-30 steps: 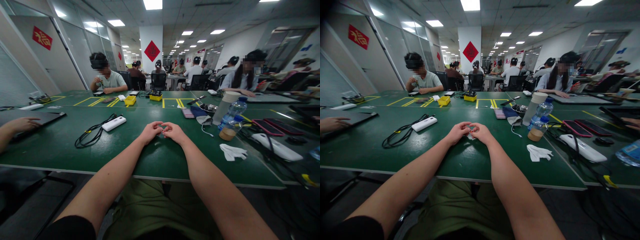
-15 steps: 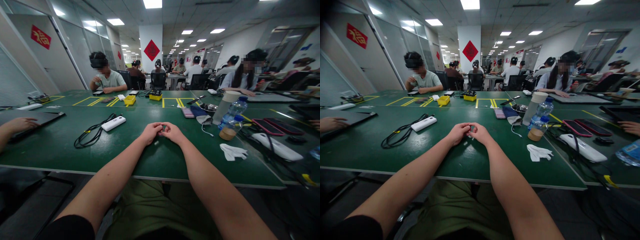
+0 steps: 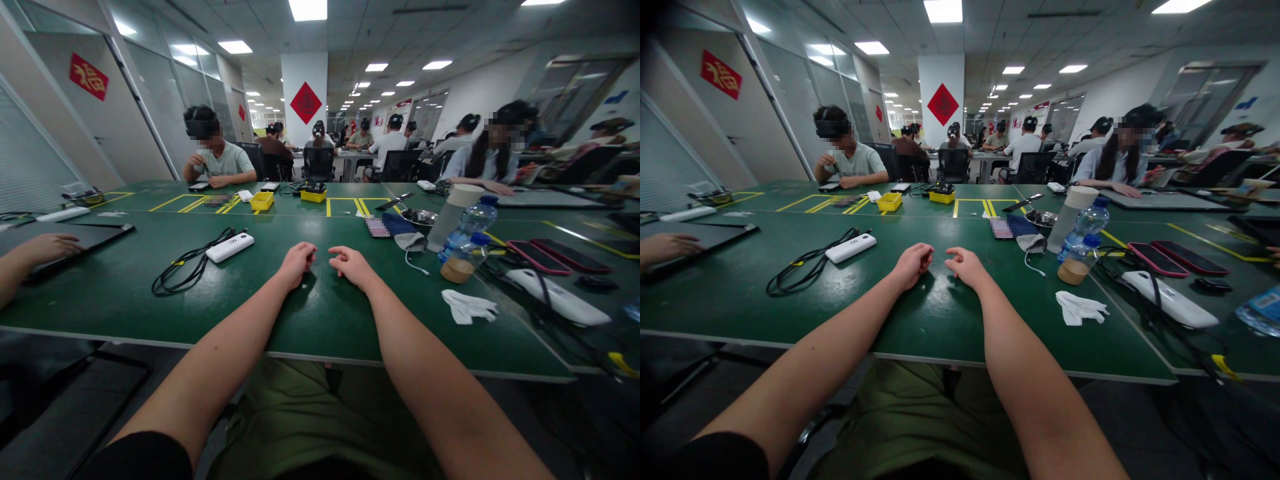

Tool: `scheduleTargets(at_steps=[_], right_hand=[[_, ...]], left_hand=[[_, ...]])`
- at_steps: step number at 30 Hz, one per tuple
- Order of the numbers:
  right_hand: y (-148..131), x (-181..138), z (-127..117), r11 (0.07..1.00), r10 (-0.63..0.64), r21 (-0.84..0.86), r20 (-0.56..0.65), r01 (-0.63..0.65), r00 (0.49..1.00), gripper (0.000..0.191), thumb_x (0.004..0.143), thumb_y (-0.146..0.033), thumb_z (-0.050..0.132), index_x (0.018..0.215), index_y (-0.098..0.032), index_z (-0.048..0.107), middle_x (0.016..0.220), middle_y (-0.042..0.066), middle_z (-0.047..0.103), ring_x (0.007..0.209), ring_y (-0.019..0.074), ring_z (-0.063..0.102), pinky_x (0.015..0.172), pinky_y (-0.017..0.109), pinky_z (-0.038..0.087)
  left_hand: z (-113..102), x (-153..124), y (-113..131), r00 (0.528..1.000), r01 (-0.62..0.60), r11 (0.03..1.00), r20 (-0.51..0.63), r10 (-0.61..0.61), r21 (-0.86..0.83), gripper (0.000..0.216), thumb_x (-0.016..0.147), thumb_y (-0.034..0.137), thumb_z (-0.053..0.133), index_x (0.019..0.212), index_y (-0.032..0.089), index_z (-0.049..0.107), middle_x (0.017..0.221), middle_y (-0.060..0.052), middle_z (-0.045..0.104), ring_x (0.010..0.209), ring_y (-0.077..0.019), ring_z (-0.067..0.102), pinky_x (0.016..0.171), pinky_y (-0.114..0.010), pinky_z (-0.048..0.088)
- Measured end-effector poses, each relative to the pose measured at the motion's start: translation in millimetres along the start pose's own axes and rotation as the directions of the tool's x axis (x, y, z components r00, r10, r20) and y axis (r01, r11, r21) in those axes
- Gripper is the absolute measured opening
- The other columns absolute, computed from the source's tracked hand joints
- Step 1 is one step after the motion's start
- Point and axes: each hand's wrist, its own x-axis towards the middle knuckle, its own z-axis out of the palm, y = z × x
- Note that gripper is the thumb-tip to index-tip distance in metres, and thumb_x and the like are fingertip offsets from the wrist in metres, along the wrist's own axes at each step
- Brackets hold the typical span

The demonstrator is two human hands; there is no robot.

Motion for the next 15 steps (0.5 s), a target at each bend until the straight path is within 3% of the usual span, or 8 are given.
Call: scheduleTargets(at_steps=[2, 4, 6, 8, 10, 15], right_hand=[[-1, -1, 0, 1.0, 0.005, -0.006, 0.006, -0.005, 1.0, 0.036, 0.076, -0.027, 0.059, 0.111, -0.015, 0.059, 0.065, -0.003, 0.056, 0.048, 0.0085, 0.052, 0.052, 0.022, 0.042], [-1, -1, 0, 1.0, 0.01, -0.009, 0.007, -0.009, 1.0, 0.035, 0.076, -0.026, 0.059, 0.109, -0.015, 0.059, 0.064, -0.003, 0.057, 0.048, 0.0087, 0.052, 0.052, 0.022, 0.042], [0, 0, 1, 1.0, 0.012, 0.003, 0.007, -0.012, 1.0, 0.035, 0.076, -0.025, 0.059, 0.109, -0.014, 0.059, 0.063, -0.002, 0.057, 0.048, 0.0087, 0.052, 0.051, 0.021, 0.041], [1, 0, 1, 1.0, 0.009, 0.025, 0.001, -0.009, 1.0, 0.035, 0.076, -0.025, 0.059, 0.109, -0.013, 0.059, 0.061, -0.003, 0.056, 0.047, 0.0087, 0.051, 0.05, 0.021, 0.041], [2, 1, 1, 0.999, 0.007, 0.041, -0.003, -0.007, 1.0, 0.034, 0.076, -0.025, 0.058, 0.109, -0.013, 0.058, 0.061, -0.003, 0.057, 0.047, 0.0086, 0.051, 0.05, 0.021, 0.041], [1, 0, 0, 0.999, 0.029, 0.035, -0.006, -0.028, 1.0, 0.034, 0.076, -0.023, 0.059, 0.109, -0.013, 0.059, 0.063, -0.002, 0.059, 0.047, 0.0088, 0.052, 0.051, 0.021, 0.043]], left_hand=[[4, -1, -2, 0.989, -0.144, 0.917, 0.016, 0.149, 0.371, 0.013, 0.077, 0.028, 0.053, 0.079, 0.017, 0.058, 0.068, -0.001, 0.056, 0.059, -0.0117, 0.049, 0.057, -0.024, 0.039], [10, -4, -4, 0.972, -0.226, 0.72, 0.101, 0.213, 0.656, 0.01, 0.076, 0.026, 0.055, 0.079, 0.017, 0.059, 0.075, -0.004, 0.059, 0.071, -0.0153, 0.053, 0.069, -0.028, 0.041], [16, -7, -6, 0.961, -0.261, 0.507, 0.172, 0.216, 0.822, 0.014, 0.078, 0.028, 0.055, 0.084, 0.017, 0.06, 0.084, -0.007, 0.06, 0.082, -0.0191, 0.054, 0.079, -0.032, 0.041], [22, -12, -8, 0.947, -0.288, 0.325, 0.217, 0.237, 0.901, 0.024, 0.081, 0.036, 0.053, 0.094, 0.017, 0.06, 0.095, -0.01, 0.059, 0.093, -0.0235, 0.053, 0.085, -0.036, 0.039], [27, -15, -9, 0.93, -0.315, 0.209, 0.257, 0.263, 0.926, 0.035, 0.086, 0.043, 0.046, 0.105, 0.017, 0.057, 0.104, -0.013, 0.056, 0.099, -0.0266, 0.05, 0.086, -0.038, 0.038], [25, -9, -14, 0.933, -0.309, 0.128, 0.274, 0.234, 0.942, 0.033, 0.091, 0.04, 0.037, 0.106, 0.019, 0.056, 0.105, -0.012, 0.053, 0.098, -0.0248, 0.049, 0.085, -0.037, 0.038]])
